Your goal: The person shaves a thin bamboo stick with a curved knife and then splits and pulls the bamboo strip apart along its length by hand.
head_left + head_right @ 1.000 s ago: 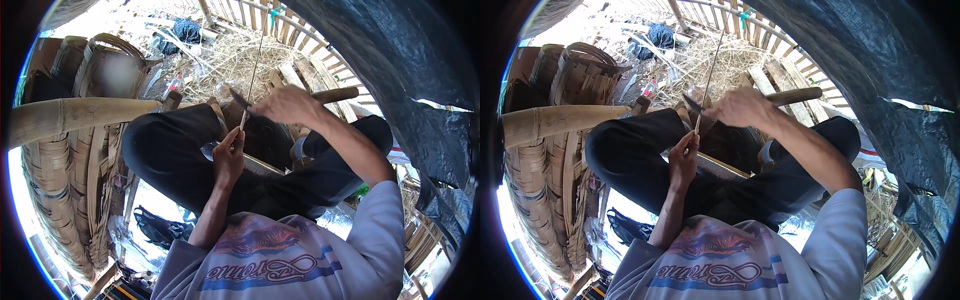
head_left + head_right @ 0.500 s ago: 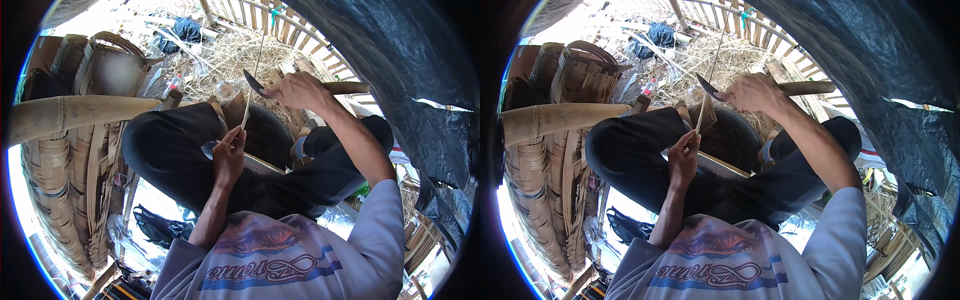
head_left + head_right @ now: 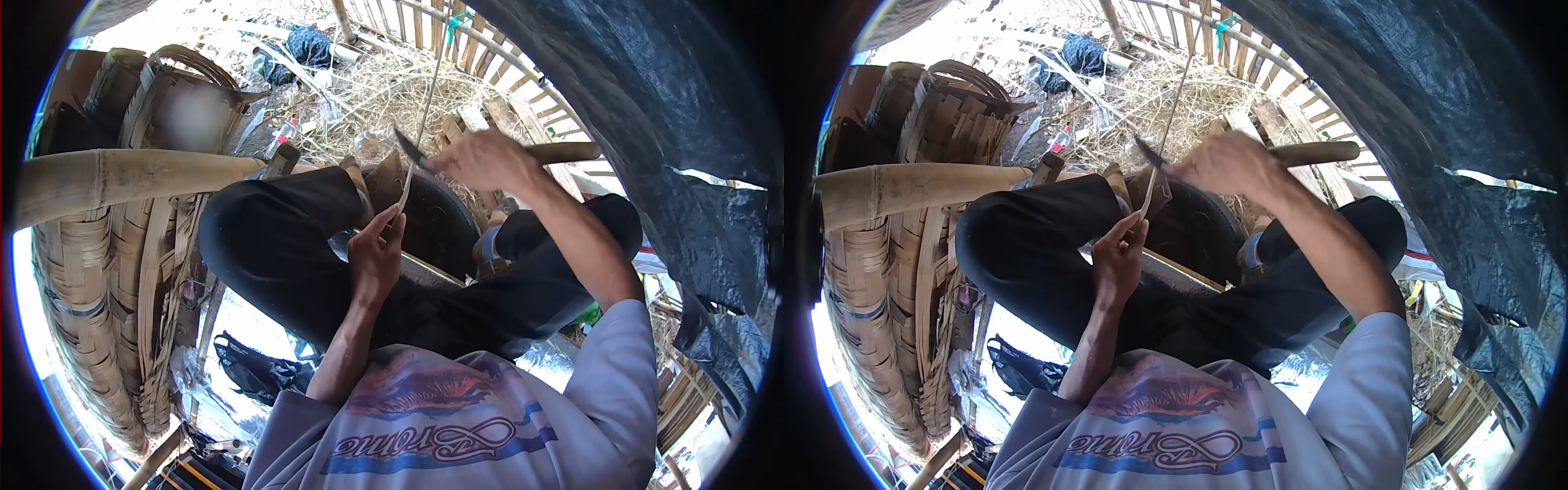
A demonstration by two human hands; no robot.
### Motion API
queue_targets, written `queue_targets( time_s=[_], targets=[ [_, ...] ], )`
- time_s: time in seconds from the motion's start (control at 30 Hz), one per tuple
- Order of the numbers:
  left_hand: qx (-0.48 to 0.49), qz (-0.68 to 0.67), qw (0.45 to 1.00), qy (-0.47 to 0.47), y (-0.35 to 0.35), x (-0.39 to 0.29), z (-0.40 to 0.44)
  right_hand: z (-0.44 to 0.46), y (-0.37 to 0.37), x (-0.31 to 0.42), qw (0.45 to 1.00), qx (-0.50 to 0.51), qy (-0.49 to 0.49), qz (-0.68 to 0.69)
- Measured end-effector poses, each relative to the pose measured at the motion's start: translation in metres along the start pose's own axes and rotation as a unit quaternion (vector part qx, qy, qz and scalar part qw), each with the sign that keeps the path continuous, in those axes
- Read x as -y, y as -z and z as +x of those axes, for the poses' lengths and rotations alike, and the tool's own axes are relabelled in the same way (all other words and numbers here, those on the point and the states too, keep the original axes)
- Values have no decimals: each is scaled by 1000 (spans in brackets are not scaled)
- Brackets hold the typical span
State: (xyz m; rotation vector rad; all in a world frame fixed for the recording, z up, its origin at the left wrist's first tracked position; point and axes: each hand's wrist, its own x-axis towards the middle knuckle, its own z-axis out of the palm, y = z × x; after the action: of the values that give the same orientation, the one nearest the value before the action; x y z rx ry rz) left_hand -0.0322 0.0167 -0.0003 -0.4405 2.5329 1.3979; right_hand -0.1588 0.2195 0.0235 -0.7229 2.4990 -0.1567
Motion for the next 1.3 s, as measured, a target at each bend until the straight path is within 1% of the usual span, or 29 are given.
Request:
queue_targets(
  time_s=[0.03, 0.07, 0.1, 0.13, 0.2, 0.27, 0.3, 0.33, 0.4, 0.47, 0.53, 0.57, 0.6, 0.67, 0.73, 0.8, 0.83, 0.87, 0.97, 1.0, 1.07, 1.13, 1.17, 1.2, 1.23, 1.3],
  targets=[
    [9, -1, 1000, 7, -1, -2, 0, 12, -5, -15, 998, -14, -25, 48],
    [11, -2, 1000, 6, -2, 1, -1, 15, -20, -15, 998, -13, -27, 48],
    [1, 0, 1000, -12, -4, 4, -1, 13, -26, -7, 997, -47, 41, -41],
    [-11, 1, 999, -32, -5, 5, 0, 11, -26, -4, 996, -43, 67, -31],
    [-12, -3, 999, -32, -6, 3, 2, 5, -20, 5, 992, -33, 119, -11],
    [-8, -1, 1000, -25, -3, 1, -2, 3, -2, 6, 999, -32, 24, 24],
    [-4, -13, 1000, -17, -3, -2, -2, 15, -14, -16, 996, -76, 12, 47],
    [1, -25, 1000, -10, -3, -4, -3, 21, -9, -23, 993, -82, 11, 86],
    [-7, -5, 1000, -23, -5, 7, -1, 6, -11, -8, 997, -54, 49, -7],
    [-18, 16, 999, -34, -6, 7, 3, 18, -35, -12, 990, -87, 106, -45],
    [-12, 3, 999, -33, -4, 2, 1, 11, -13, -4, 997, -31, 56, -36],
    [-10, 4, 999, -30, -4, 3, -3, 19, -19, -21, 999, -36, 11, 5],
    [-4, 7, 1000, -27, -4, 3, -4, 22, -7, -21, 999, -31, -2, 19],
    [1, 8, 1000, -30, -6, 4, -2, 3, -11, -1, 988, -65, 106, -89],
    [-22, 17, 998, -55, -9, 7, 0, 7, -13, 8, 986, -73, 131, -70],
    [-9, 17, 999, -47, -7, 2, 0, 1, 1, 7, 1000, 0, 8, -3],
    [2, 15, 999, -40, -6, 0, -2, 11, 3, -5, 999, -8, -28, 28],
    [2, 14, 999, -39, -7, 3, -3, 23, -7, -19, 998, -19, -61, -25],
    [-6, 22, 999, -43, -9, 6, -1, 0, -13, 17, 999, 44, 30, -7],
    [-4, 26, 999, -43, -7, 5, 0, 1, -9, 17, 999, 43, 31, -9],
    [1, 35, 999, -38, -4, 3, -2, 0, -3, 19, 997, 75, 24, 13],
    [12, 20, 1000, -22, -5, -3, -2, 9, -6, -4, 997, -42, -18, 68],
    [13, 19, 999, -23, -6, 1, -2, 12, -16, -14, 991, -93, 10, 92],
    [8, 34, 999, -35, -9, 7, -2, 10, -26, -9, 991, -94, 8, 91],
    [0, 48, 998, -49, -9, 6, 0, 5, -35, 2, 995, -77, 50, 37],
    [8, 51, 998, -36, -5, -3, 2, 3, -34, 6, 993, -78, 84, 5]
  ],
)
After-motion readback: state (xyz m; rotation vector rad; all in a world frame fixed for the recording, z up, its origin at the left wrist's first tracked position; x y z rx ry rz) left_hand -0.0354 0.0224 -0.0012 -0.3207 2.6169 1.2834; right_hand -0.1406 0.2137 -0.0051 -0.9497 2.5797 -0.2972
